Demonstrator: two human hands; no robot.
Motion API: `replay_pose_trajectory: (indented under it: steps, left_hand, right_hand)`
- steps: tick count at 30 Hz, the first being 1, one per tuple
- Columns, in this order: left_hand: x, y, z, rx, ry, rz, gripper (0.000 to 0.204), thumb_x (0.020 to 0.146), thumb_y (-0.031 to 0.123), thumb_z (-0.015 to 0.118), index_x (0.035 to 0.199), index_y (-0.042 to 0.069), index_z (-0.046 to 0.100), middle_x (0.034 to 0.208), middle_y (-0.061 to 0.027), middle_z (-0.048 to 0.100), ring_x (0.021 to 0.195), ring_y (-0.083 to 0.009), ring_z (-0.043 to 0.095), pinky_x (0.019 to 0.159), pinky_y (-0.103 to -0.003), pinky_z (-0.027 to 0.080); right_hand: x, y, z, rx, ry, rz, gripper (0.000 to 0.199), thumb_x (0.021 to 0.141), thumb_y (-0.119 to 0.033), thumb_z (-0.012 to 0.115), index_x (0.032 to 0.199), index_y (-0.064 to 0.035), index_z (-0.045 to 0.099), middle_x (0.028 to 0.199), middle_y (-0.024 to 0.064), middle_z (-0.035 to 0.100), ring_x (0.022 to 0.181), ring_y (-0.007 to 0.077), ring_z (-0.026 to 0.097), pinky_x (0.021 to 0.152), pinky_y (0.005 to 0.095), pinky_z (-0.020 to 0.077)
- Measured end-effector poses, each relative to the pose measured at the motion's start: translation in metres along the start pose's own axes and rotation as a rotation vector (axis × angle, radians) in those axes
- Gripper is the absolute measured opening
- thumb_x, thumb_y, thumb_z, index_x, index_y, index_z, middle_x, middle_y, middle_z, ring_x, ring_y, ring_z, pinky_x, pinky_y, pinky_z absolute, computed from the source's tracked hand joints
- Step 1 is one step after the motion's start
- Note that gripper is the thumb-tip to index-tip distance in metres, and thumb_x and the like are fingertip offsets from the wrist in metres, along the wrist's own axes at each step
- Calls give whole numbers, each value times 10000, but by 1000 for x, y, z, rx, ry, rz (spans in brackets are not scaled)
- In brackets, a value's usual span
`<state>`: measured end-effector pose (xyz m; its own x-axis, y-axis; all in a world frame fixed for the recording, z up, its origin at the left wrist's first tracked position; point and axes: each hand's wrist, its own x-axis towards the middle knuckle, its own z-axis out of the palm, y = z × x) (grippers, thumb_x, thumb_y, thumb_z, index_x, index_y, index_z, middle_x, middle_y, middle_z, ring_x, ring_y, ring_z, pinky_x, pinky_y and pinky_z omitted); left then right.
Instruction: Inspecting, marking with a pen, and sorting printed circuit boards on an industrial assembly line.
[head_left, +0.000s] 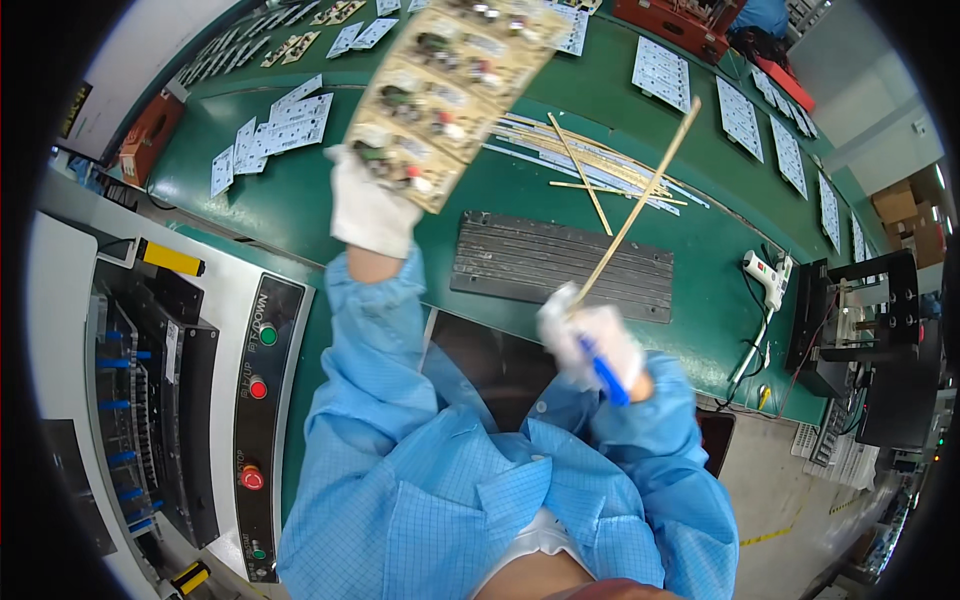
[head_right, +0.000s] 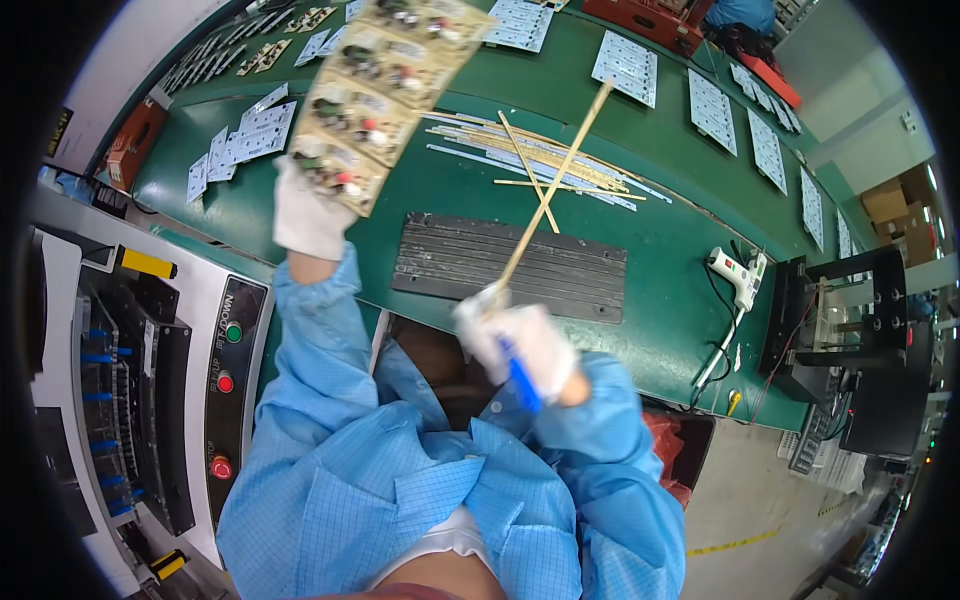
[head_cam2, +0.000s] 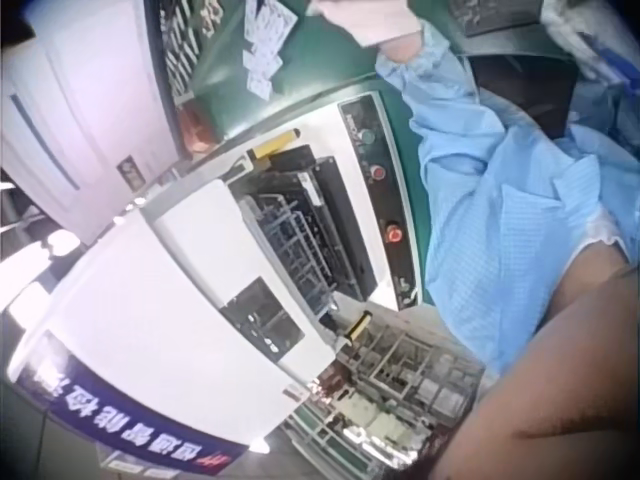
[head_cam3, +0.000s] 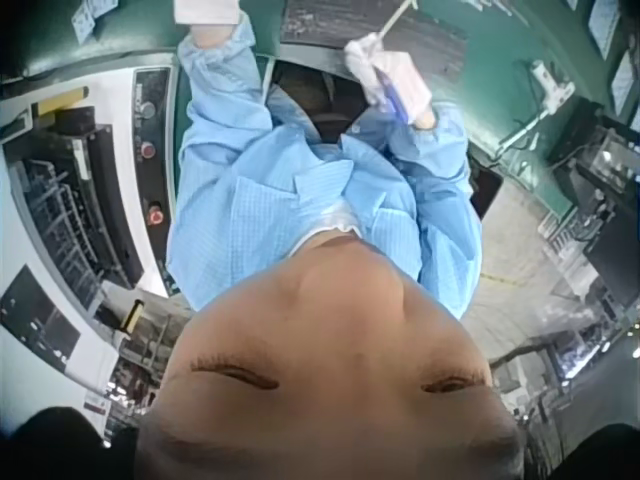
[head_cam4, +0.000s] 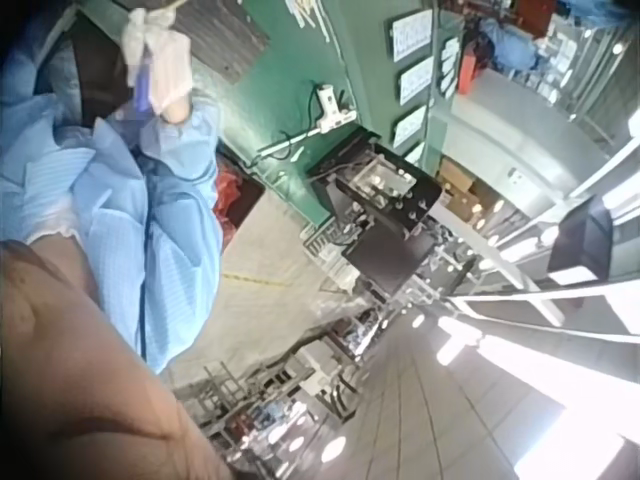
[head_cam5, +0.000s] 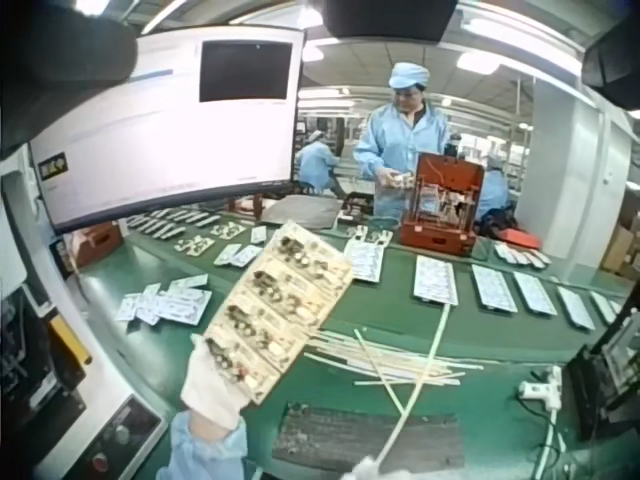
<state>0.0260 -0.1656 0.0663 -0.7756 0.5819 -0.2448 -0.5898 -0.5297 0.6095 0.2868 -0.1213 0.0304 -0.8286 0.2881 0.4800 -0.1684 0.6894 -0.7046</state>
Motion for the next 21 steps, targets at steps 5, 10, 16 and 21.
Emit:
replay_pose_trajectory:
  steps: [5,10,16,21]
  left_hand:
    - [-2,26,-26,-9,-102,164,512,1001,376,237,1357,54,414,1371,-165,469,1204,-355,508,985,-538,428]
    - [-32,-2,-26,21,-49,92,448,972,348,292,1267,70,483,1271,-130,540,1157,-345,542,892,-549,486]
    - [-67,-88,-13,-516,-380,-351,455,903,352,349,1261,122,511,1223,-97,566,1073,-309,561,864,-478,486]
    - [-71,-112,-26,-533,-596,23,498,912,160,375,1406,116,411,1389,-149,461,1279,-308,441,1094,-473,332]
  right_hand:
    - [16,67,-86,-1181,-485,515,589,959,-406,459,1149,151,467,630,158,635,582,291,657,441,406,492]
    - [29,72,-120,-1217,-143,566,605,954,-485,449,1162,82,469,716,192,656,671,331,667,565,404,519]
    - [48,12,-17,58,737,331,385,987,-338,440,1055,34,516,788,109,605,728,205,587,635,320,476]
    - [55,3,-28,-202,1052,211,246,1014,-215,433,965,-6,555,847,40,562,776,101,520,694,251,441]
